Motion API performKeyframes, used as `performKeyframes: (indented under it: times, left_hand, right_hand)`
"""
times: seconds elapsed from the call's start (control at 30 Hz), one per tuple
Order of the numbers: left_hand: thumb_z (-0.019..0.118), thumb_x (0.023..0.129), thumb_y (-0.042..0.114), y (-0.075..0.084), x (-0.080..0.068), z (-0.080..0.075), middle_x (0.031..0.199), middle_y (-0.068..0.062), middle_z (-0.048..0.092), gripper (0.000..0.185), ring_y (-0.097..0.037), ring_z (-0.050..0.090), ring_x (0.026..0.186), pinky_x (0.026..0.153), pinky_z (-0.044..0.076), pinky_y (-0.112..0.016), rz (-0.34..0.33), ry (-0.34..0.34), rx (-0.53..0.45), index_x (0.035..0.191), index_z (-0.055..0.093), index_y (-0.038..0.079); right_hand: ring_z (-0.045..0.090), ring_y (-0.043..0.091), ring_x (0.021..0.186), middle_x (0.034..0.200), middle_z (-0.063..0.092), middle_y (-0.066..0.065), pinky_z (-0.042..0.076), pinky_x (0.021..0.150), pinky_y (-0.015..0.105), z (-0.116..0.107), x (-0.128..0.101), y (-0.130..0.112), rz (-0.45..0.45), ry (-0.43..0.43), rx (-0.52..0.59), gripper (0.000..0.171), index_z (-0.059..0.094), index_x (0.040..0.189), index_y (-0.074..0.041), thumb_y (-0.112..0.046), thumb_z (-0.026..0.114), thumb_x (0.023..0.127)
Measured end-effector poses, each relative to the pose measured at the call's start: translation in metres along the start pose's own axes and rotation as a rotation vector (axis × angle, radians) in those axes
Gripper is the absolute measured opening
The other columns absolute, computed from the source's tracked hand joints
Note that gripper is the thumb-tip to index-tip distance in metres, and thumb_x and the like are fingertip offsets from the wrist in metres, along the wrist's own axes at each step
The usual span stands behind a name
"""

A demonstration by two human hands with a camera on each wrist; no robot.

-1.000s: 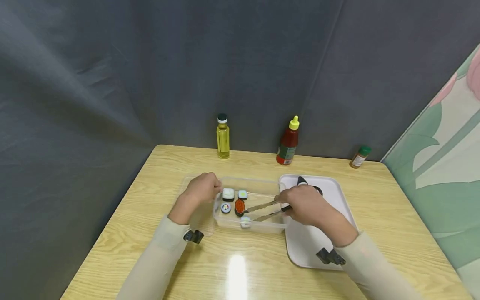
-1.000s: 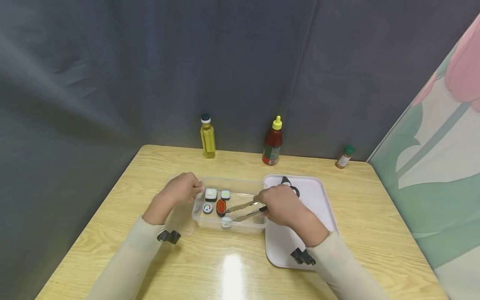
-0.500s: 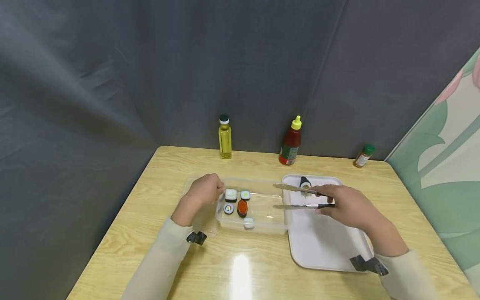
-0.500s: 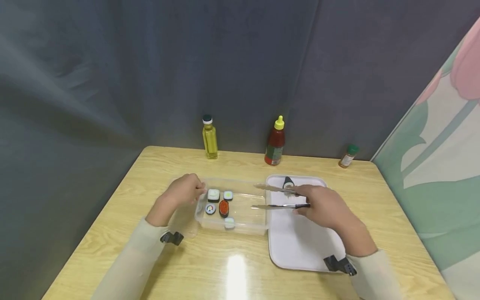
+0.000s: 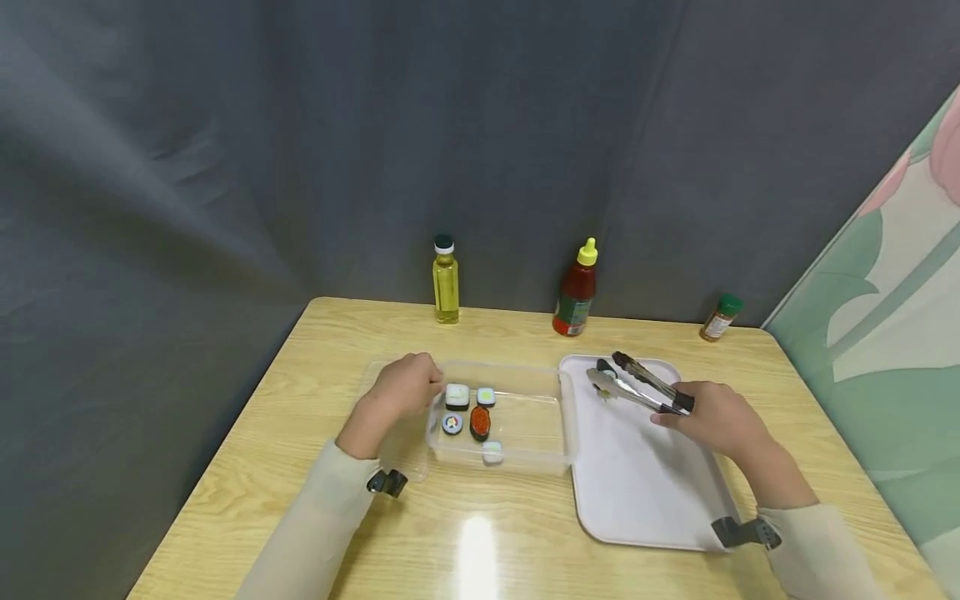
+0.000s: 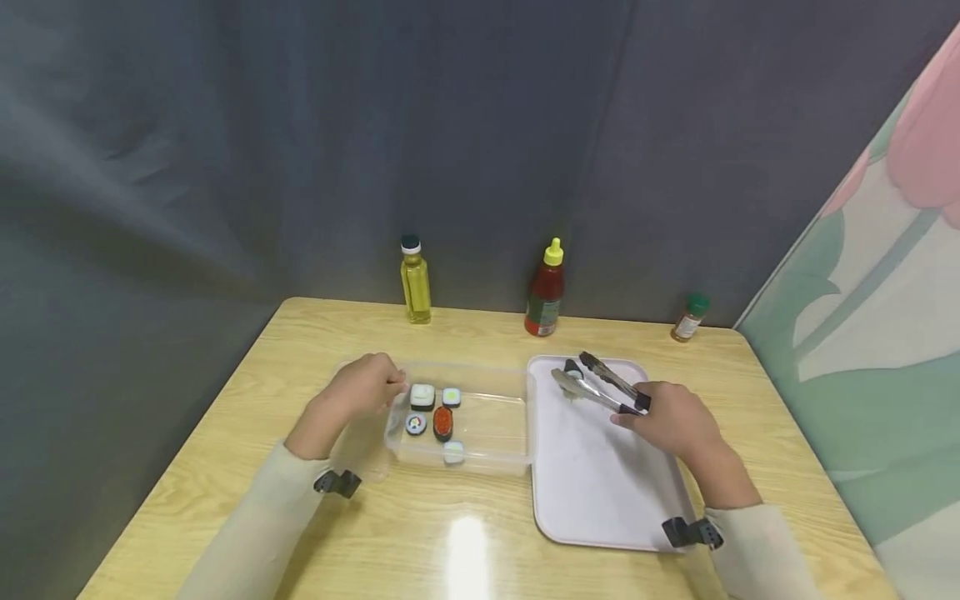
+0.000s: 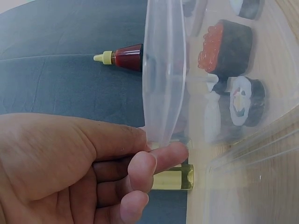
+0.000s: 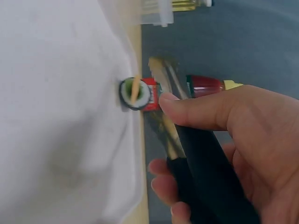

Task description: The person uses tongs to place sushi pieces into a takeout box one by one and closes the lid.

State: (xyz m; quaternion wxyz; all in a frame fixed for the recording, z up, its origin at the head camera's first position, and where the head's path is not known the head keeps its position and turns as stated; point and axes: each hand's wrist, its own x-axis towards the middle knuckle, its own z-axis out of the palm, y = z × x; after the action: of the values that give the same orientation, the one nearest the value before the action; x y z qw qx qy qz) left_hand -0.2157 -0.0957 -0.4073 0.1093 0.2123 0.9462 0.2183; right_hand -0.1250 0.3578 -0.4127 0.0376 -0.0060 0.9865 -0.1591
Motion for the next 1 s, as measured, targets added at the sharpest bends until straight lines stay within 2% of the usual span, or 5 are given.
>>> performKeyframes:
  times: [0.1, 0.17, 0.6, 0.83, 1.0]
  left_hand:
    - [0.06, 0.109, 0.016, 0.0, 0.001, 0.001, 0.057, 0.005, 0.043, 0.061, -0.01, 0.04, 0.054, 0.053, 0.03, -0.023, 0.016, 0.007, -0.008, 0.054, 0.033, 0.019]
    - [0.06, 0.109, 0.016, 0.0, 0.001, 0.001, 0.057, 0.005, 0.043, 0.061, -0.01, 0.039, 0.054, 0.053, 0.03, -0.024, 0.014, 0.007, -0.016, 0.054, 0.032, 0.018]
    - [0.059, 0.11, 0.018, -0.003, 0.001, 0.002, 0.058, 0.005, 0.043, 0.061, -0.009, 0.04, 0.052, 0.051, 0.031, -0.023, -0.015, -0.008, -0.032, 0.054, 0.034, 0.018]
    - [0.061, 0.108, 0.015, -0.003, 0.002, 0.001, 0.057, 0.005, 0.043, 0.062, -0.01, 0.04, 0.053, 0.053, 0.031, -0.023, -0.004, -0.006, -0.02, 0.053, 0.033, 0.017]
    - [0.06, 0.108, 0.012, -0.004, 0.003, 0.001, 0.056, 0.005, 0.047, 0.062, -0.009, 0.041, 0.052, 0.051, 0.031, -0.023, 0.001, -0.006, -0.022, 0.052, 0.034, 0.018]
  right_hand:
    - [0.051, 0.017, 0.065, 0.069, 0.058, 0.0, 0.038, 0.057, 0.032, 0.005, 0.001, 0.0, 0.023, -0.031, 0.036, 0.046, 0.078, 0.102, -0.003, -0.048, 0.08, 0.09]
    - [0.051, 0.016, 0.063, 0.066, 0.058, -0.002, 0.039, 0.056, 0.032, 0.008, 0.002, -0.002, 0.032, -0.044, 0.053, 0.042, 0.08, 0.099, -0.004, -0.045, 0.079, 0.092]
    - [0.051, 0.018, 0.069, 0.082, 0.071, 0.006, 0.038, 0.06, 0.031, 0.001, -0.005, -0.007, -0.014, 0.062, 0.041, 0.063, 0.073, 0.126, 0.008, -0.043, 0.083, 0.091]
    - [0.049, 0.015, 0.059, 0.069, 0.063, 0.0, 0.037, 0.054, 0.028, -0.011, -0.013, -0.024, -0.026, 0.086, 0.083, 0.065, 0.072, 0.13, 0.007, -0.043, 0.083, 0.09]
    - [0.048, 0.014, 0.058, 0.068, 0.061, -0.001, 0.037, 0.053, 0.027, -0.018, -0.02, -0.04, -0.063, 0.084, 0.1, 0.061, 0.074, 0.129, 0.003, -0.043, 0.083, 0.091]
